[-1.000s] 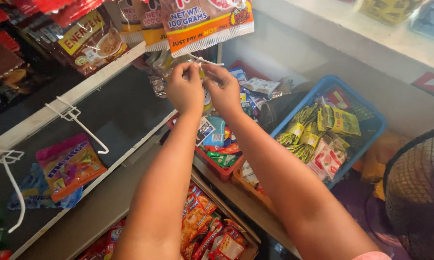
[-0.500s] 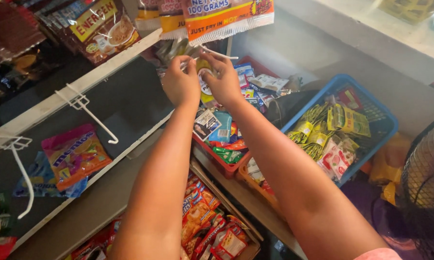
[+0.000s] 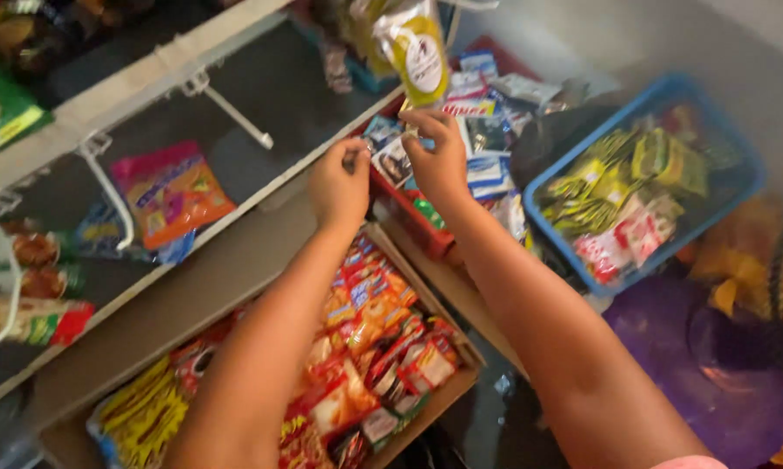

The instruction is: The recorder is organizing sauce pouches and snack bags on retail shelving and into a cardboard box.

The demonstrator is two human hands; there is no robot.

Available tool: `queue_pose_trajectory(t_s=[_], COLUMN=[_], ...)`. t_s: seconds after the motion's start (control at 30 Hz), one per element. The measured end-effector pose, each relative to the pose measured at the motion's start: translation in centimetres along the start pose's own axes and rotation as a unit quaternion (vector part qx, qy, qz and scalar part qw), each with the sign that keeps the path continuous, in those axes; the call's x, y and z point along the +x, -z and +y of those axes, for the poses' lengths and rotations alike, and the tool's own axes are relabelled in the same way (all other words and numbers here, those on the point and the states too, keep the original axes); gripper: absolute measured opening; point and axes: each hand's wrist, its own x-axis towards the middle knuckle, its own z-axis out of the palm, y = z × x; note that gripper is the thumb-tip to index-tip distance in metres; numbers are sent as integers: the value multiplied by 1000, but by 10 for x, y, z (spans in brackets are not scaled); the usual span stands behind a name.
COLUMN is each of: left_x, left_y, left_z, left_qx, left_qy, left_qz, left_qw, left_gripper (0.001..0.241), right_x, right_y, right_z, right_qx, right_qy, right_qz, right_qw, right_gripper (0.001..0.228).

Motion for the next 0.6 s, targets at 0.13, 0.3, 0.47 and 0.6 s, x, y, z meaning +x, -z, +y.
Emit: queue_pose_trajectory(t_s=[0.13,0.3,0.47,0.6], left_x=[-59,-128,-173,-188], left_y=[71,147,183,179], left_z=[-37,-119,-153,-164], left_qx=[46,162,348,384], left_qy=[40,71,113,85], left_qz=[-53,-85,-199,-254], left_qw=[997,981,909,884], left_gripper=[13,15,19,30], right_x=[-75,-182,-269,-315], right_y=[-16,-64,-109,-139], right_z=[1,43,26,22], right_qx=[64,164,172,152], right_qy=[-123,-166,-282,-304], right_qz=[-54,-95,-170,-207], right_qw=[989,968,928,917], right_gripper=[25,18,24,30])
